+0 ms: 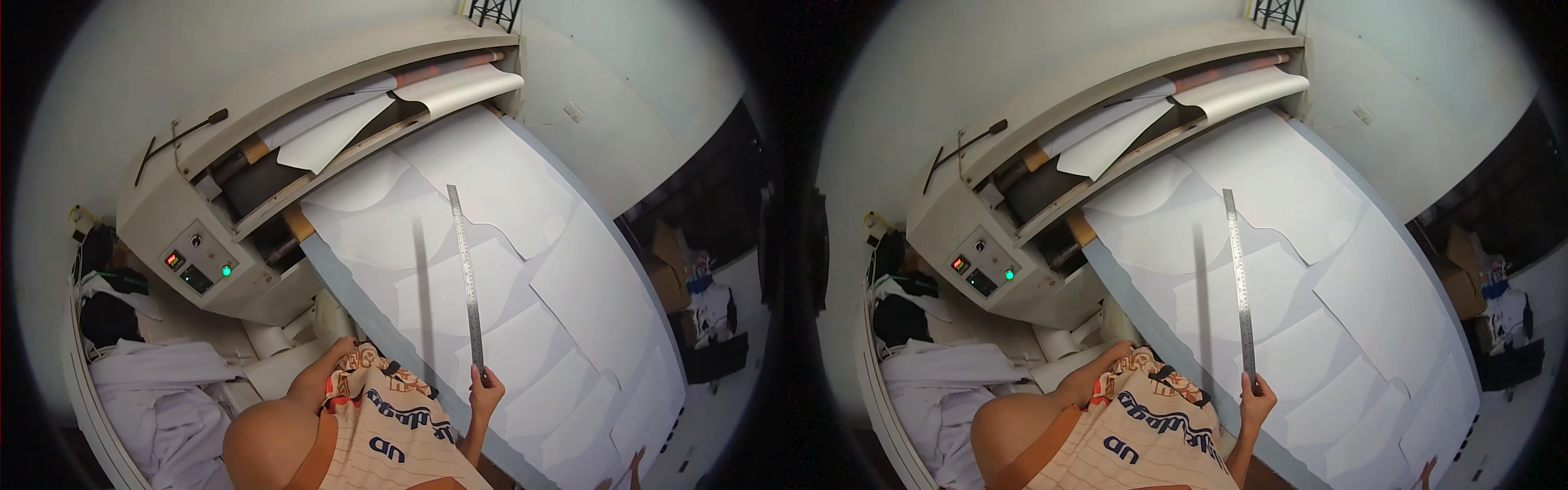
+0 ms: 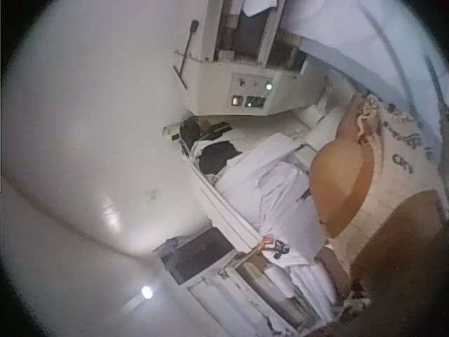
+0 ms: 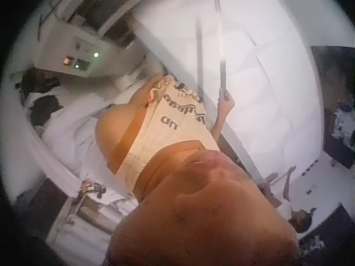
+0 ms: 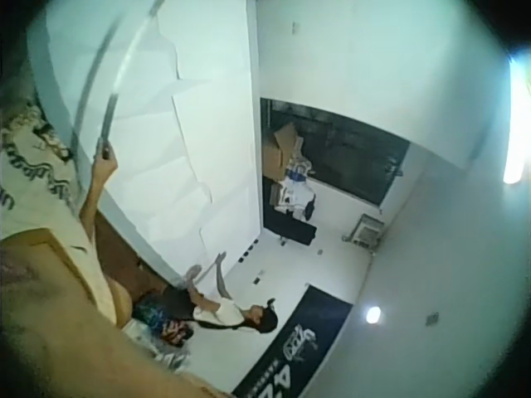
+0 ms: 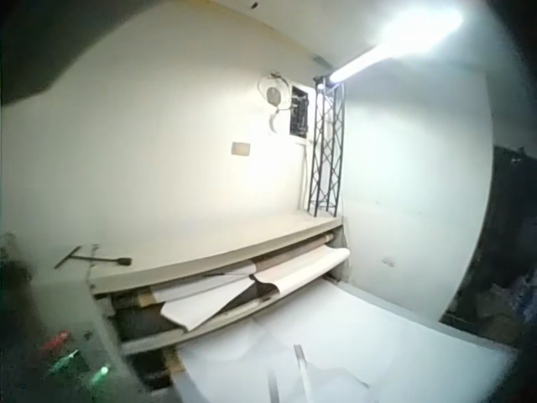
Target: Aligning fabric and paper patterns on a large textile heat press machine for garment production.
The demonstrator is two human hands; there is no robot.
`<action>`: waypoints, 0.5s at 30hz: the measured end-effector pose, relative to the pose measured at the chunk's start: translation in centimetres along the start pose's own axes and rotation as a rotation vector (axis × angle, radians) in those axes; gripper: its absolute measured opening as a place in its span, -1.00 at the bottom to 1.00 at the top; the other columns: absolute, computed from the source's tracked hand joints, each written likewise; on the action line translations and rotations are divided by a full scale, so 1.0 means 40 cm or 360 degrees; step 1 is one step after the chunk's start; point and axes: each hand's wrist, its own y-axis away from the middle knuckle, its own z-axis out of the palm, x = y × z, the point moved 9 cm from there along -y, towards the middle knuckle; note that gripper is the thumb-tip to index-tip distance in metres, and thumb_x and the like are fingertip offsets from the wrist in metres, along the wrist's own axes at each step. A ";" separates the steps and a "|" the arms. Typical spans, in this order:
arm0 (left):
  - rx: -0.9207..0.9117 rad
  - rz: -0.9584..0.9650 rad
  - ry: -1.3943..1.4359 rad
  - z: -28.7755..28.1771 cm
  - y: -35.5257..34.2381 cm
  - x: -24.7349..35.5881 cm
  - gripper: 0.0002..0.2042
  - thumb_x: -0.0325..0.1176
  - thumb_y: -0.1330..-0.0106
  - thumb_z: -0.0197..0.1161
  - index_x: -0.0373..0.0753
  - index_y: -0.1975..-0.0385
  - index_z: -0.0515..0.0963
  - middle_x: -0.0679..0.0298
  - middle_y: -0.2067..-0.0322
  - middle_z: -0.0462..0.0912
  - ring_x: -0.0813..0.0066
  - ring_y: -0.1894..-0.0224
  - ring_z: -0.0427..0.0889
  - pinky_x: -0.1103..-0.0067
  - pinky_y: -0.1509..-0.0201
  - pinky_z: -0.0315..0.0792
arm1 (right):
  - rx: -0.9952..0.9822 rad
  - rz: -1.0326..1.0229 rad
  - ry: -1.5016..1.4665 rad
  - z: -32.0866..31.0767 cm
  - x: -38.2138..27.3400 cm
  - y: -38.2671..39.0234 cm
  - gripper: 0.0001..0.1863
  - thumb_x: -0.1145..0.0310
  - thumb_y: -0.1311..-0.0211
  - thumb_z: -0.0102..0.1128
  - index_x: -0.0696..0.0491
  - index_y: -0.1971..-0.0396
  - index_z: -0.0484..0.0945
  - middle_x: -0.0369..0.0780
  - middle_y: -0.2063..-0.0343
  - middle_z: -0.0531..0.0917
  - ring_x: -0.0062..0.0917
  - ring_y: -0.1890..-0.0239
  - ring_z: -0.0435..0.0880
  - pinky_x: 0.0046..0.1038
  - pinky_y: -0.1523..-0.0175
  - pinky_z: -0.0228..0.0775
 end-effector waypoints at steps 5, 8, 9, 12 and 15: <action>-0.0028 0.0001 -0.0152 0.019 -0.048 -0.023 -0.61 -0.14 -0.12 0.23 -0.18 0.08 0.62 0.11 0.17 0.68 0.17 0.15 0.62 0.41 0.01 0.47 | 0.0019 0.0045 0.0031 -0.002 -0.001 -0.002 -0.65 0.33 -0.10 0.40 0.31 0.23 0.64 -0.31 0.74 0.51 -0.69 0.76 0.35 -0.66 0.66 0.10; -0.0035 -0.0012 -0.0230 0.029 -0.062 -0.040 -0.61 -0.15 -0.12 0.23 -0.18 0.08 0.62 0.10 0.17 0.68 0.15 0.16 0.63 0.40 0.01 0.47 | 0.0017 0.0081 0.0020 0.004 -0.013 -0.003 -0.64 0.32 -0.10 0.40 0.31 0.23 0.64 -0.31 0.74 0.51 -0.69 0.75 0.35 -0.66 0.65 0.10; -0.0036 -0.0017 -0.0254 0.032 -0.066 -0.046 -0.61 -0.15 -0.12 0.23 -0.18 0.08 0.62 0.10 0.18 0.68 0.14 0.16 0.63 0.39 0.01 0.47 | 0.0009 0.0097 0.0018 0.008 -0.016 -0.004 -0.64 0.32 -0.10 0.41 0.31 0.23 0.64 -0.31 0.73 0.51 -0.69 0.75 0.36 -0.66 0.65 0.11; -0.0043 -0.0028 -0.0328 0.040 -0.080 -0.063 -0.61 -0.15 -0.11 0.23 -0.18 0.08 0.62 0.09 0.18 0.68 0.12 0.16 0.63 0.38 0.01 0.48 | 0.0006 0.0104 0.0014 0.007 -0.014 -0.006 -0.63 0.31 -0.10 0.41 0.32 0.23 0.64 -0.30 0.73 0.52 -0.69 0.74 0.36 -0.66 0.64 0.11; -0.0060 -0.0030 -0.0402 0.055 -0.102 -0.076 -0.61 -0.15 -0.11 0.23 -0.18 0.08 0.63 0.08 0.18 0.68 0.10 0.17 0.63 0.37 0.02 0.49 | -0.0002 0.0067 0.0030 0.002 -0.015 -0.010 -0.63 0.31 -0.09 0.41 0.32 0.23 0.64 -0.30 0.72 0.53 -0.69 0.73 0.38 -0.66 0.63 0.13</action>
